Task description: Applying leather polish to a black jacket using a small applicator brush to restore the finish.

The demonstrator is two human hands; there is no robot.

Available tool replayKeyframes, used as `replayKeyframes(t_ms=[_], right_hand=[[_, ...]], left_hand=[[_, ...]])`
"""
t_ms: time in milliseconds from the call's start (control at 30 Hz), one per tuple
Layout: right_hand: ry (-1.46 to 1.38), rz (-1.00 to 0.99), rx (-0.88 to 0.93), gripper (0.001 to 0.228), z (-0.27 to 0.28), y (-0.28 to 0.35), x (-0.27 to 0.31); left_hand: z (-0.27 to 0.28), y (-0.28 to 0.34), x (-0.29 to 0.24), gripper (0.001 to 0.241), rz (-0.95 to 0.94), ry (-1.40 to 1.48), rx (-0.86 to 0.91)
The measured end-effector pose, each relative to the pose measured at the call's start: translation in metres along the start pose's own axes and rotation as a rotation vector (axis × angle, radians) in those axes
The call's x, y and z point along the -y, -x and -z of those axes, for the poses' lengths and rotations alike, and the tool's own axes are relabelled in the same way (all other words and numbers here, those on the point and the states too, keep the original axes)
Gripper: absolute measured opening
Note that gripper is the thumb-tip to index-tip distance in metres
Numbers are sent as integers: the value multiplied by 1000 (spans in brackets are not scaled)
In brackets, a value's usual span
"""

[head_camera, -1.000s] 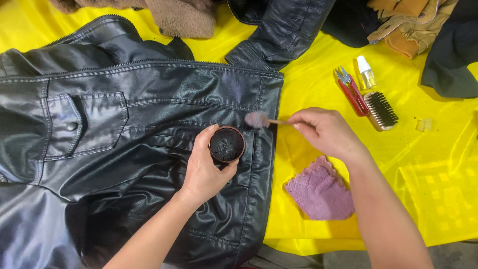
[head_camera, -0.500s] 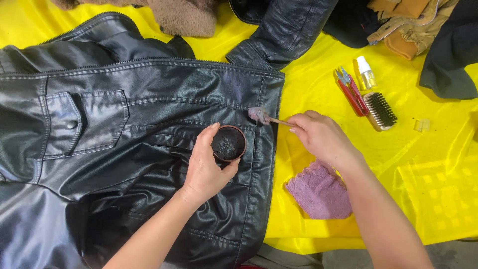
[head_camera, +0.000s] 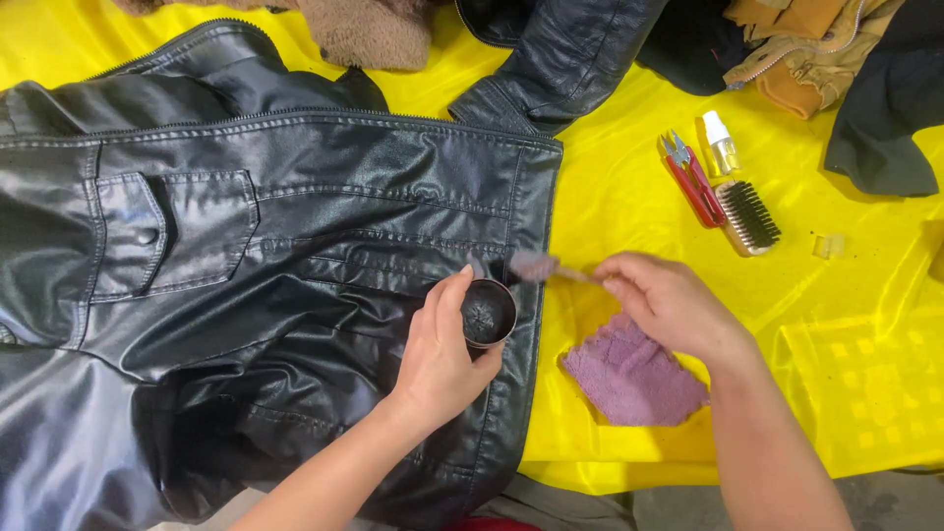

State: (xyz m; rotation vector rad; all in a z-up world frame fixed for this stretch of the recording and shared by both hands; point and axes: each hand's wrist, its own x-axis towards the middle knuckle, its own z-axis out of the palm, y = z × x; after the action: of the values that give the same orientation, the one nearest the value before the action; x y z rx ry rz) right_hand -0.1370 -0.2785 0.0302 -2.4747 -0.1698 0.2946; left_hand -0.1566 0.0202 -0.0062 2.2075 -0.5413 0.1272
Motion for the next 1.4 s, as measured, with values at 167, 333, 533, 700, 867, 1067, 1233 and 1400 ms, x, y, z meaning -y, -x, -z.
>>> replayKeyframes(t_ms=[167, 333, 533, 700, 867, 1067, 1233, 1400], right_hand=[[171, 4, -12, 23, -2, -13, -13], [266, -4, -137, 22, -8, -22, -29], [54, 129, -196, 20, 1, -4, 9], [103, 398, -211, 16, -10, 26, 38], [307, 472, -337, 17, -44, 28, 30], [342, 495, -429, 20, -59, 32, 27], [318, 478, -446, 14, -60, 33, 27], [220, 481, -437, 16, -61, 33, 31]], left_hand=[[8, -2, -7, 97, 50, 48, 53], [5, -1, -7, 98, 55, 46, 59], [-4, 6, 7, 97, -10, 35, -18], [-11, 6, 15, 100, -84, 72, -147], [-17, 9, 22, 101, -178, 62, -222], [-20, 12, 25, 102, -220, 70, -266], [-22, 12, 26, 104, -234, 50, -266], [-23, 12, 27, 103, -256, 26, -273]])
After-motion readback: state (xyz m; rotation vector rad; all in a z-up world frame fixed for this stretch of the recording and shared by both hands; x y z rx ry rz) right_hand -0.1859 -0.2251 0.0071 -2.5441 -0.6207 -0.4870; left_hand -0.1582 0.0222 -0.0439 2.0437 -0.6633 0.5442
